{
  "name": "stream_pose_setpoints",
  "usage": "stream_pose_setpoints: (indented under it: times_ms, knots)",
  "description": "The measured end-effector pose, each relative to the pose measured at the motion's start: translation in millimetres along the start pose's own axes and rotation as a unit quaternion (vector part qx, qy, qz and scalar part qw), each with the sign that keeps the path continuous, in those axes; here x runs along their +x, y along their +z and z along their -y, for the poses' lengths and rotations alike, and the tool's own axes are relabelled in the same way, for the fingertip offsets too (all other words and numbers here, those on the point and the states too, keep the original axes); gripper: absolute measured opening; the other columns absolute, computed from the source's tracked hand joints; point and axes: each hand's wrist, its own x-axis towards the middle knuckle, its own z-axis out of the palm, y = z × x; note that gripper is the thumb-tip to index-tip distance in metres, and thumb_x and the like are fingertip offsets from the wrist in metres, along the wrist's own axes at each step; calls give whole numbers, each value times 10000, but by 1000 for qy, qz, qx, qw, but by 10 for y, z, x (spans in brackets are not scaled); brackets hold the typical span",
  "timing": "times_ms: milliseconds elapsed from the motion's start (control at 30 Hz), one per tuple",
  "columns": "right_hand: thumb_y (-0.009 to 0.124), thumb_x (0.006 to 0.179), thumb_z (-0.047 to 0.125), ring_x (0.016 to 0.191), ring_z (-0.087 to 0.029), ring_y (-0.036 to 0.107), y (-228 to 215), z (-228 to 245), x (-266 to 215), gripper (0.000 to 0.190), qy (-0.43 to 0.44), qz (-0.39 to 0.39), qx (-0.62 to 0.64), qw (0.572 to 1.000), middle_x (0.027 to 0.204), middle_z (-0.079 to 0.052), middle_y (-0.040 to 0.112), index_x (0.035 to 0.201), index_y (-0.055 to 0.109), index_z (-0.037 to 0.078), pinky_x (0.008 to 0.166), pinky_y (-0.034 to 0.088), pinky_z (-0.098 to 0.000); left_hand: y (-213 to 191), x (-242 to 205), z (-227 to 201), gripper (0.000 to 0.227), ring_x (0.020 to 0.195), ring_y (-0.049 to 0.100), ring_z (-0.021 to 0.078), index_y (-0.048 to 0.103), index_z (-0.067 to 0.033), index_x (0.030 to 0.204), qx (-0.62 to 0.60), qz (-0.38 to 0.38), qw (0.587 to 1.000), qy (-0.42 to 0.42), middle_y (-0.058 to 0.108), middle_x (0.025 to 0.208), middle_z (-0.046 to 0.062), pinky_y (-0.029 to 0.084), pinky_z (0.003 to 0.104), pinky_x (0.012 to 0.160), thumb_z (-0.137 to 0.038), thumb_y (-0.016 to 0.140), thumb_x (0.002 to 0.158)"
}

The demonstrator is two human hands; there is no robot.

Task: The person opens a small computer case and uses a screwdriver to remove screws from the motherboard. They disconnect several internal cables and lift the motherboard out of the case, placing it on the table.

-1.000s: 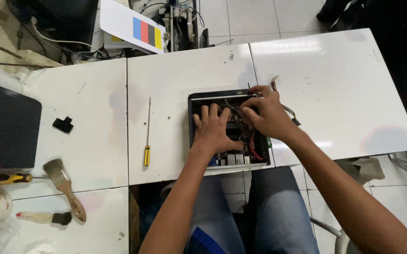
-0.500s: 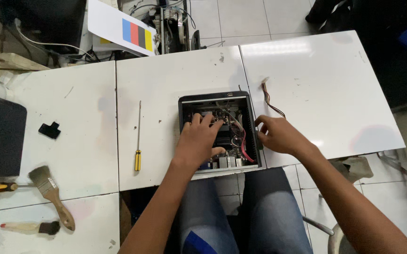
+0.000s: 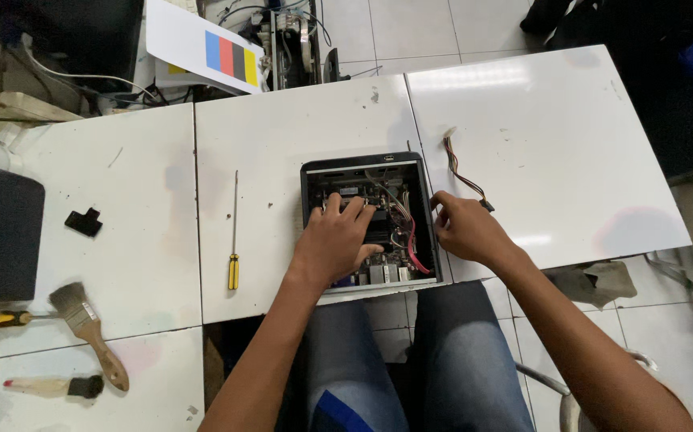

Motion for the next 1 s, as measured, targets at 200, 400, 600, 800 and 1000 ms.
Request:
stream_pose_setpoints:
  times_ms: [200, 400, 600, 800, 1000]
  knots:
    - [698, 939, 106, 918, -408, 795, -19, 60, -32, 368, -2, -16, 21, 1000, 955, -196, 802, 1302, 700, 45, 779, 622, -497, -113, -7, 46, 704, 1162, 513, 311, 548, -119, 1516, -17, -3, 1000, 7, 513, 1351, 128, 603, 471, 774, -671, 499, 1081]
    - [735, 947, 169, 918, -394, 794, 44, -21, -6, 371, 2, -20, 37, 999, 960, -186, 797, 1301, 705, 64, 783, 621, -490, -247, 23, 60, 669, 1185, 489, 303, 528, -124, 1533, -57, 15, 998, 7, 498, 1354, 116, 598, 470, 790, -634, 469, 1106]
    - [737, 974, 156, 876, -366, 786, 28, 44, -78, 329, -8, -32, 57, 998, 929, -181, 772, 1279, 710, 34, 773, 619, -451, -282, 110, 136, 679, 1171, 463, 303, 525, -150, 1545, -92, 66, 994, -4, 464, 1343, 95, 632, 502, 763, -647, 508, 1083]
    - [718, 986, 117, 865, -375, 781, 1, 79, -150, 290, -15, -41, 83, 996, 918, -192, 758, 1257, 712, 13, 765, 614, -459, -269, 166, 149, 686, 1134, 489, 271, 542, -182, 1545, -62, 67, 996, 3, 500, 1336, 72, 641, 463, 746, -672, 505, 1067]
    - [699, 961, 47, 839, -381, 783, 77, 44, -188, 277, -41, -92, 122, 987, 925, -194, 744, 1237, 714, 45, 721, 617, -458, -247, 197, 248, 720, 1160, 524, 288, 578, -223, 1525, -65, 64, 996, 8, 528, 1312, 42, 642, 485, 812, -718, 561, 1003]
